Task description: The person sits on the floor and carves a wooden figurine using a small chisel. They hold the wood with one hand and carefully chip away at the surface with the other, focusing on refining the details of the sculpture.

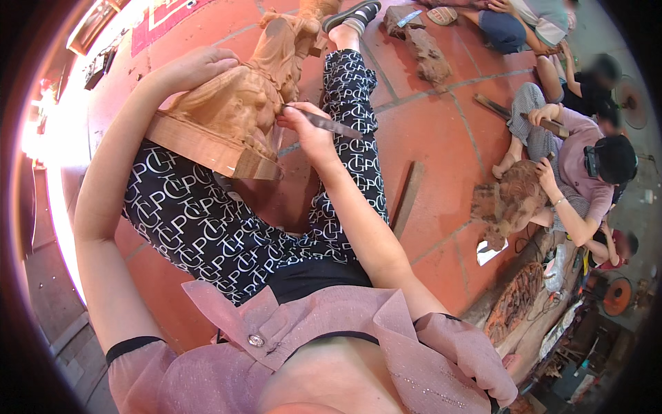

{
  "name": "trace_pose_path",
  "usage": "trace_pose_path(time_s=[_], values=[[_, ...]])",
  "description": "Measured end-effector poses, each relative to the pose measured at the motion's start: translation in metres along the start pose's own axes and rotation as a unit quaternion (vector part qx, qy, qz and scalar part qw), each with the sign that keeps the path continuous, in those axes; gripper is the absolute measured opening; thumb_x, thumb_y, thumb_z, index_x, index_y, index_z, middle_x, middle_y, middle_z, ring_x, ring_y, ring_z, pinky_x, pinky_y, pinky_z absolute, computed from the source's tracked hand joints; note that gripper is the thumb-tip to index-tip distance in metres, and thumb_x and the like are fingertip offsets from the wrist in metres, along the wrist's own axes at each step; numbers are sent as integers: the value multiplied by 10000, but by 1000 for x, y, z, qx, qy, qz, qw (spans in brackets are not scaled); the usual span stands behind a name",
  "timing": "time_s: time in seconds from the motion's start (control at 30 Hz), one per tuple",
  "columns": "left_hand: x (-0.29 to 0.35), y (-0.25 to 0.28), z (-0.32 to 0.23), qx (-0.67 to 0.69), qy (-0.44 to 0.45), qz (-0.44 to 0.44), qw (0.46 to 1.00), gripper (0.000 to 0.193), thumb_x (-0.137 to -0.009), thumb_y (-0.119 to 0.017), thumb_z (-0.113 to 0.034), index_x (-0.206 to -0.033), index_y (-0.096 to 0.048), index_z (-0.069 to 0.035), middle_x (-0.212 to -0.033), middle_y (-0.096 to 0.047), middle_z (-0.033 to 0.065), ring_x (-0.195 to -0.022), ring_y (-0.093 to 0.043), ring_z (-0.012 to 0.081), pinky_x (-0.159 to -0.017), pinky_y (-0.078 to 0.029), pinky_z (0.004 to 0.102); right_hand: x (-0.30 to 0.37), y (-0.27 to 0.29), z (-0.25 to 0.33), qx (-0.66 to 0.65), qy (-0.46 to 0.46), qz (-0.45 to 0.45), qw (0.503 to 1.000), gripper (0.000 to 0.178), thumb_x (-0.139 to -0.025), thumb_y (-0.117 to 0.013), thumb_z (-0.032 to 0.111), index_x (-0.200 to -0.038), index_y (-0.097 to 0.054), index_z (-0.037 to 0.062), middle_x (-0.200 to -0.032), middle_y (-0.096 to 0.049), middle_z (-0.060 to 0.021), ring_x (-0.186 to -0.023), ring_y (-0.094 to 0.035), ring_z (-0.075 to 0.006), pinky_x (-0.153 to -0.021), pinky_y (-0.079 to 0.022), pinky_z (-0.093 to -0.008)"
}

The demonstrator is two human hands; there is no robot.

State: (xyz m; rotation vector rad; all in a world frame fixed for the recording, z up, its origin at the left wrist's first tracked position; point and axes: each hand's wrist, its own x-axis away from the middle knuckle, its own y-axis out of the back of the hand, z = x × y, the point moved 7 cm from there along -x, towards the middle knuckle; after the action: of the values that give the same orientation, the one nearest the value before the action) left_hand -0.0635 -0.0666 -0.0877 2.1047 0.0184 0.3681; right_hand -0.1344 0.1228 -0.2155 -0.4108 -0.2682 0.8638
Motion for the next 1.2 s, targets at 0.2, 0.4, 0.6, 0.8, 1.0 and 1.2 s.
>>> trace_pose_path(time_s=[0.2, 0.4, 0.6, 0.8, 1.0, 1.2], values=[[0, 0, -2, -6, 14, 3, 1000, 356, -967, -415, -270, -1083, -592, 16, -1039, -629, 137, -986, -575, 254, -900, -424, 338, 2, 26, 1, -52, -21, -28, 998, 144, -896, -562, 107, -842, -582, -24, -860, -639, -139, -791, -662, -229, -741, -560, -334], [3, 2, 2, -9, 2, -6, 1000, 367, -967, -413, -282, -1086, -591, 16, -1045, -627, 141, -990, -572, 260, -902, -422, 339, -8, -5, 6, 13, -31, 11, 999, 200, -880, -592, 150, -931, -615, -42, -843, -641, -108, -736, -627, -173, -726, -520, -291], [-2, -2, -2, 0, -18, 3, 1000, 374, -967, -411, -289, -1084, -593, 16, -1045, -628, 144, -982, -576, 262, -894, -428, 341, -18, -16, 21, 272, -32, 35, 961, 170, -830, -597, 125, -839, -631, -41, -800, -638, -103, -673, -630, -175, -661, -498, -279], [1, -3, 7, -3, -10, -10, 1000, 352, -962, -428, -269, -1076, -592, 20, -1040, -631, 147, -979, -580, 272, -885, -434, 346, -21, -12, 21, 130, -101, 40, 985, 138, -807, -582, 66, -746, -617, -53, -740, -639, -126, -696, -671, -217, -649, -540, -286], [-8, 0, 3, -41, -26, -11, 999, 353, -938, -456, -279, -1056, -602, 20, -1004, -632, 194, -963, -587, 344, -861, -447, 385, -18, -13, 34, 342, -24, 57, 938, 163, -794, -584, 128, -789, -655, -19, -754, -647, -114, -732, -637, -185, -714, -513, -309], [-2, 2, -1, -13, -17, -16, 1000, 327, -938, -441, -236, -1014, -600, 40, -981, -629, 201, -943, -587, 344, -842, -447, 378, -24, -15, 27, 409, 75, 60, 908, 220, -752, -581, 204, -699, -663, 7, -740, -635, -133, -788, -596, -238, -742, -472, -342]])
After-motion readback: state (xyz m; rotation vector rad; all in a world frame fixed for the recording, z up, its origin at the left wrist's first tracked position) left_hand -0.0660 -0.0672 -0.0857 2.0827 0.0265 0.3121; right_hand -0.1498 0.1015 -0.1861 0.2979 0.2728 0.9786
